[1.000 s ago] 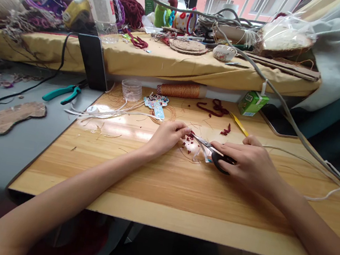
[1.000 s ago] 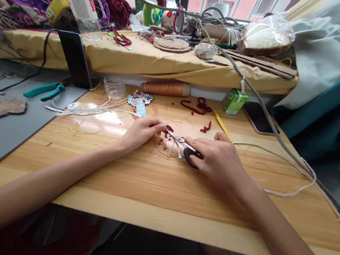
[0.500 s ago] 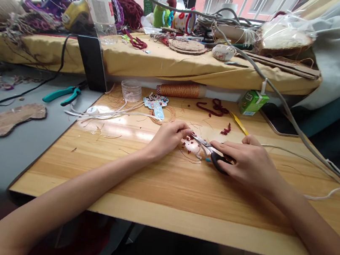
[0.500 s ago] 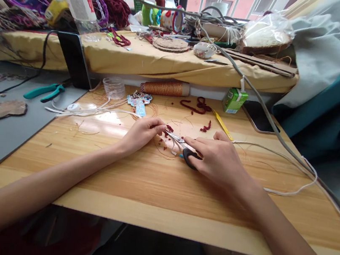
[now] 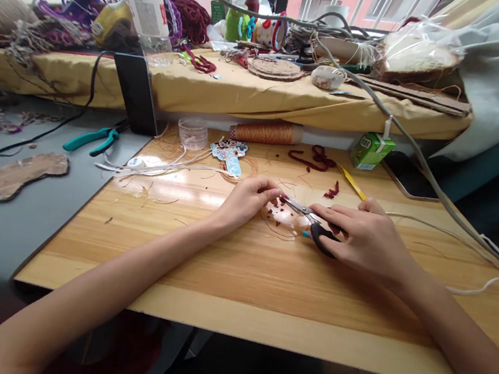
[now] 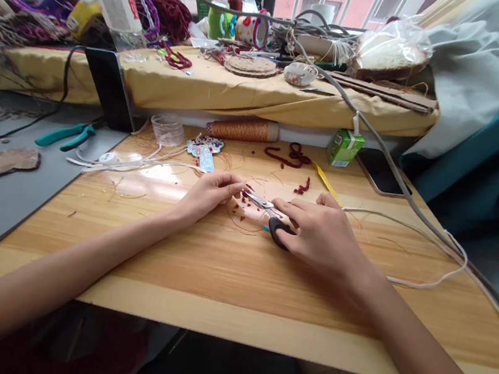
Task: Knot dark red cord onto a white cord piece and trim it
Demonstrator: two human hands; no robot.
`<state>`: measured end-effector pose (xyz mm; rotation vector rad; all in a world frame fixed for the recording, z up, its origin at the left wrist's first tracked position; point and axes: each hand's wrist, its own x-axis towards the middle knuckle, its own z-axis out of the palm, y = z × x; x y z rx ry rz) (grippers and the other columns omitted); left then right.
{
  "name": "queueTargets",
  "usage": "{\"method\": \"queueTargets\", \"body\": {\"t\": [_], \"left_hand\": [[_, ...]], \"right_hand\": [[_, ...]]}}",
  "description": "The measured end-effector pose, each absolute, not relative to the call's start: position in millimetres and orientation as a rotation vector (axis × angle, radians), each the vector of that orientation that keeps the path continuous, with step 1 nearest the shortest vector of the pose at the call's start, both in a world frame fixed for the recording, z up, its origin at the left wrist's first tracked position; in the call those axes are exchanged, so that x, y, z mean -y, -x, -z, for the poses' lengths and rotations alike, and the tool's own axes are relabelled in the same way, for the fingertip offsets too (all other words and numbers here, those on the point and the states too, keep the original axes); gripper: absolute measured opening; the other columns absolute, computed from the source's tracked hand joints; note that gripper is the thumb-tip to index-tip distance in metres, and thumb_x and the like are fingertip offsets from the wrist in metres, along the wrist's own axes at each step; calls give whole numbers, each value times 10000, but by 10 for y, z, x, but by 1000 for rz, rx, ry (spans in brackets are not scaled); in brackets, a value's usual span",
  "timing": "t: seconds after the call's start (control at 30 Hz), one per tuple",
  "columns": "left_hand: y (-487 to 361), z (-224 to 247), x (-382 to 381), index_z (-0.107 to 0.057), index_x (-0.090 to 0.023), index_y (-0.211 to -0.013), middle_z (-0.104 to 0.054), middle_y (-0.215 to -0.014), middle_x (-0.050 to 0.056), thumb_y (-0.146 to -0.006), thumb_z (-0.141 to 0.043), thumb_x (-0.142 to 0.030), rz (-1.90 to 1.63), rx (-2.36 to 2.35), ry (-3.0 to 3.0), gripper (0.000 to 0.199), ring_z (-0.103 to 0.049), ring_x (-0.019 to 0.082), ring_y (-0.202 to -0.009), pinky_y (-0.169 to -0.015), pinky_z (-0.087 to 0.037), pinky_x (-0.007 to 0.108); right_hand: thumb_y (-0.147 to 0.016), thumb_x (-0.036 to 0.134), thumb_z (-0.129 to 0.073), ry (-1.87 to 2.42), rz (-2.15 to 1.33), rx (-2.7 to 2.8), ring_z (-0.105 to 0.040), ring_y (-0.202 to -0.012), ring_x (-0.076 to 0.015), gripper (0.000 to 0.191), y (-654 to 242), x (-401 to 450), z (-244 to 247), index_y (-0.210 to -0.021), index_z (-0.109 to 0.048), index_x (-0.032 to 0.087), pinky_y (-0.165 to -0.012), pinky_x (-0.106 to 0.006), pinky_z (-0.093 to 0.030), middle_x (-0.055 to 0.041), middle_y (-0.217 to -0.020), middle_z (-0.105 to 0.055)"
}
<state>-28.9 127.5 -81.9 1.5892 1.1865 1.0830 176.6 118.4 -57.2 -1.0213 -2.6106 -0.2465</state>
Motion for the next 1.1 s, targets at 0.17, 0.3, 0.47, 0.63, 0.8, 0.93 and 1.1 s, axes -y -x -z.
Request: {"method": "queueTargets", "body": {"t": [0.17,0.3,0.47,0.63,0.8,0.93,1.1], "left_hand": [[281,806,-1264,-601,-115,-710,-553,-628,-4,-747,-487,-233,-1063,-1207,-1583,168,-465,71,-571,-555,-349,187],[276,791,-1268,-606,-113,-703,-584,-654,10,-739,-497,-216,-1049,-1186,-1520,154,-477,69,-567,-549,-356,185],[277,790,-1279,-620,-114,-754,-628,-736,38,-728,-523,-235,-1070,-1151,-1417,158,-478,63,-552,-536,-357,185],[277,796,-1281,-630,-108,-746,-621,-688,36,-714,-544,-254,-1085,-1153,-1365,173,-469,64,-538,-512,-344,185],[268,794,-1267,-636,-107,-759,-620,-685,34,-712,-545,-284,-1068,-1174,-1371,205,-428,54,-491,-477,-318,189],[278,818,-1272,-639,-110,-743,-624,-699,40,-718,-532,-313,-1072,-1187,-1409,230,-452,62,-521,-504,-333,193],[292,846,-1274,-616,-118,-669,-625,-696,35,-726,-513,-333,-1096,-1183,-1447,245,-477,71,-556,-531,-345,193]], "right_hand": [[-748,246,-490,987,289,2654,-546,-624,-146,271,-1767,-1164,571,-980,-606,166,-646,-296,-290,-25,-807,-675],[-776,242,-458,969,341,2645,-558,-623,-149,255,-1776,-1158,586,-978,-601,181,-637,-295,-288,-22,-786,-678],[-784,245,-442,1024,342,2551,-551,-630,-142,250,-1778,-1172,588,-982,-587,202,-615,-288,-288,-25,-842,-672],[-743,252,-472,1032,369,2590,-535,-610,-145,262,-1771,-1167,584,-973,-589,209,-625,-294,-293,-18,-840,-669],[-744,245,-468,1019,406,2659,-562,-684,-167,298,-1756,-1140,569,-1015,-574,181,-661,-311,-290,-41,-879,-661],[-771,254,-438,1005,488,2673,-577,-734,-192,307,-1759,-1122,553,-1037,-567,171,-666,-329,-273,-60,-888,-656],[-799,245,-422,974,591,2675,-580,-703,-181,275,-1757,-1113,553,-1010,-581,169,-658,-325,-269,-49,-841,-663]]}}
